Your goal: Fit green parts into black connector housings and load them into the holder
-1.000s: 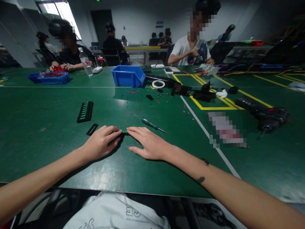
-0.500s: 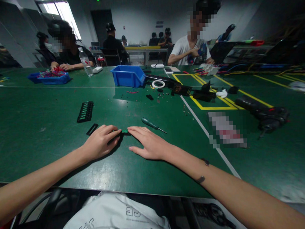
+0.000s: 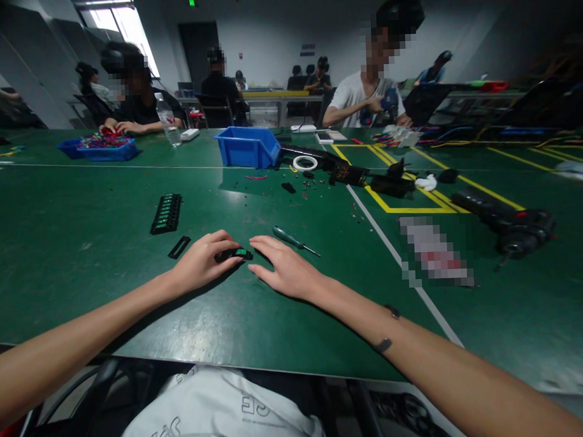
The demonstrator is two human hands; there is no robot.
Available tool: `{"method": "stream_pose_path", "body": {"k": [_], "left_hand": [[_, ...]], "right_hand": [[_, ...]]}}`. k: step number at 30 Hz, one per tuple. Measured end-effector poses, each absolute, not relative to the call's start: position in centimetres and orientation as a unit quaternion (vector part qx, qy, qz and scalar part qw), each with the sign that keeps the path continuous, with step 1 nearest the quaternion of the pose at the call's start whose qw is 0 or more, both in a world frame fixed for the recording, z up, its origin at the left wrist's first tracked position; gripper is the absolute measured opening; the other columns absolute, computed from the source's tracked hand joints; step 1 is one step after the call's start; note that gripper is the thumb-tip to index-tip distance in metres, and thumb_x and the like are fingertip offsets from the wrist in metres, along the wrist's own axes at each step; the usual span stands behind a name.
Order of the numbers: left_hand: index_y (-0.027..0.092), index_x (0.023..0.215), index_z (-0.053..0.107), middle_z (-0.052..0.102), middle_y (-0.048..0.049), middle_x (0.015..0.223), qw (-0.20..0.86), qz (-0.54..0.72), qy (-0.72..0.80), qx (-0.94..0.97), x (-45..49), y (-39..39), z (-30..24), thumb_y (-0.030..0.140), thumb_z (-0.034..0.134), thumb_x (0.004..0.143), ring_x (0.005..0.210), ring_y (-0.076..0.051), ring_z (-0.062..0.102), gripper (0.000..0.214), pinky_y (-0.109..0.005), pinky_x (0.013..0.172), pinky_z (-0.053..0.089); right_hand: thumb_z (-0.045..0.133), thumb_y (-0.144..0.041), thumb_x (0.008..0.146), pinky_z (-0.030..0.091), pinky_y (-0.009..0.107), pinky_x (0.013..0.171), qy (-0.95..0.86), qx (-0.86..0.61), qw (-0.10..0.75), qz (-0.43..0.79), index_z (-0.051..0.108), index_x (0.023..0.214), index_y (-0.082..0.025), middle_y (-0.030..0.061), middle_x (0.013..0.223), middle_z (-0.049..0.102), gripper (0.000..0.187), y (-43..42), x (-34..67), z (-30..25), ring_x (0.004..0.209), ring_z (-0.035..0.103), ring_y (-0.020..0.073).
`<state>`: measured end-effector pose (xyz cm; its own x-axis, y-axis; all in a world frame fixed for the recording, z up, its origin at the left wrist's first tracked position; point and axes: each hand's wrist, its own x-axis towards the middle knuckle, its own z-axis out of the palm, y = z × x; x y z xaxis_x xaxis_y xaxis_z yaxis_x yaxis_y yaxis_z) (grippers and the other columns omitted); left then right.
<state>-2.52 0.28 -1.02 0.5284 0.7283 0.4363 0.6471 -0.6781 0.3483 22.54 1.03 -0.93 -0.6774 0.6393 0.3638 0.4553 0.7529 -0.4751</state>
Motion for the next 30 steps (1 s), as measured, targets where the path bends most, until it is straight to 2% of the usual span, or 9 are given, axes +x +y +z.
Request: {"method": "stream_pose_path", "body": {"k": [5, 9, 11, 14, 19, 21, 26, 30], "left_hand": [[0.018, 0.107, 0.073, 0.066, -0.0062, 0.096, 0.08, 0.286, 0.392, 0.871, -2.4, 0.3, -1.1, 0.033, 0.063, 0.099, 0.083, -0.017, 0.062, 0.02, -0.029, 0.073, 0.047], [0.017, 0.102, 0.072, 0.066, -0.0053, 0.095, 0.085, 0.301, 0.39, 0.866, -2.2, 0.0, -0.7, 0.032, 0.063, 0.098, 0.083, -0.016, 0.061, 0.018, -0.029, 0.073, 0.045], [0.017, 0.099, 0.07, 0.066, -0.0045, 0.094, 0.077, 0.312, 0.39, 0.863, -2.0, -0.4, -0.3, 0.032, 0.063, 0.098, 0.083, -0.016, 0.06, 0.016, -0.029, 0.073, 0.044], [0.017, 0.094, 0.067, 0.065, -0.0037, 0.09, 0.044, 0.33, 0.389, 0.859, -1.5, -1.1, 0.2, 0.034, 0.063, 0.098, 0.082, -0.016, 0.058, 0.018, -0.03, 0.073, 0.042], [0.017, 0.083, 0.061, 0.062, -0.0037, 0.081, -0.029, 0.34, 0.384, 0.858, -0.9, -2.0, 0.6, 0.041, 0.059, 0.099, 0.075, -0.016, 0.054, 0.029, -0.033, 0.071, 0.038], [0.018, 0.081, 0.06, 0.062, -0.0036, 0.079, -0.048, 0.336, 0.385, 0.858, -0.8, -2.2, 0.7, 0.04, 0.057, 0.099, 0.073, -0.016, 0.053, 0.029, -0.034, 0.071, 0.037], [0.018, 0.077, 0.056, 0.06, -0.0028, 0.076, -0.075, 0.323, 0.382, 0.862, -0.5, -2.6, 0.9, 0.04, 0.056, 0.099, 0.072, -0.016, 0.052, 0.031, -0.036, 0.071, 0.036], [0.019, 0.074, 0.054, 0.058, -0.0023, 0.073, -0.082, 0.321, 0.376, 0.865, -0.2, -2.8, 1.0, 0.04, 0.056, 0.099, 0.07, -0.016, 0.051, 0.033, -0.036, 0.07, 0.035]], "right_hand": [[0.061, -0.035, 0.098, 0.046, 0.051, 0.116, -0.895, -0.303, 0.273, 0.18, 0.057, 0.142, -0.017, 0.0171, 0.144, 0.059, 0.048, 1.1, 22.6, -0.9, 0.135, 0.056, 0.0295], [0.064, -0.035, 0.096, 0.047, 0.05, 0.114, -0.869, -0.323, 0.31, 0.209, 0.062, 0.135, -0.017, 0.0149, 0.138, 0.063, 0.043, 0.8, 22.2, -0.6, 0.129, 0.06, 0.0286], [0.067, -0.036, 0.094, 0.051, 0.048, 0.11, -0.827, -0.353, 0.34, 0.275, 0.064, 0.13, -0.017, 0.0141, 0.132, 0.067, 0.041, 0.6, 21.8, -0.5, 0.121, 0.065, 0.0272], [0.07, -0.039, 0.091, 0.058, 0.044, 0.1, -0.722, -0.386, 0.374, 0.436, 0.064, 0.127, -0.016, 0.0147, 0.125, 0.071, 0.043, 0.0, 21.1, -0.2, 0.11, 0.071, 0.0252], [0.071, -0.044, 0.089, 0.061, 0.039, 0.086, -0.591, -0.368, 0.357, 0.622, 0.068, 0.116, -0.015, 0.0086, 0.094, 0.075, 0.04, -0.9, 20.3, 0.2, 0.085, 0.073, 0.0209], [0.072, -0.044, 0.087, 0.061, 0.037, 0.084, -0.534, -0.355, 0.358, 0.679, 0.07, 0.108, -0.015, 0.007, 0.09, 0.075, 0.035, -1.2, 20.1, 0.3, 0.081, 0.073, 0.0193], [0.077, -0.035, 0.082, 0.059, 0.031, 0.083, -0.478, -0.348, 0.359, 0.722, 0.072, 0.095, -0.016, 0.0037, 0.087, 0.072, 0.023, -1.8, 19.6, 0.4, 0.081, 0.07, 0.0161], [0.078, -0.036, 0.083, 0.056, 0.027, 0.08, -0.485, -0.331, 0.357, 0.726, 0.073, 0.093, -0.016, 0.0021, 0.085, 0.07, 0.023, -1.9, 19.5, 0.5, 0.078, 0.066, 0.0133]]}}
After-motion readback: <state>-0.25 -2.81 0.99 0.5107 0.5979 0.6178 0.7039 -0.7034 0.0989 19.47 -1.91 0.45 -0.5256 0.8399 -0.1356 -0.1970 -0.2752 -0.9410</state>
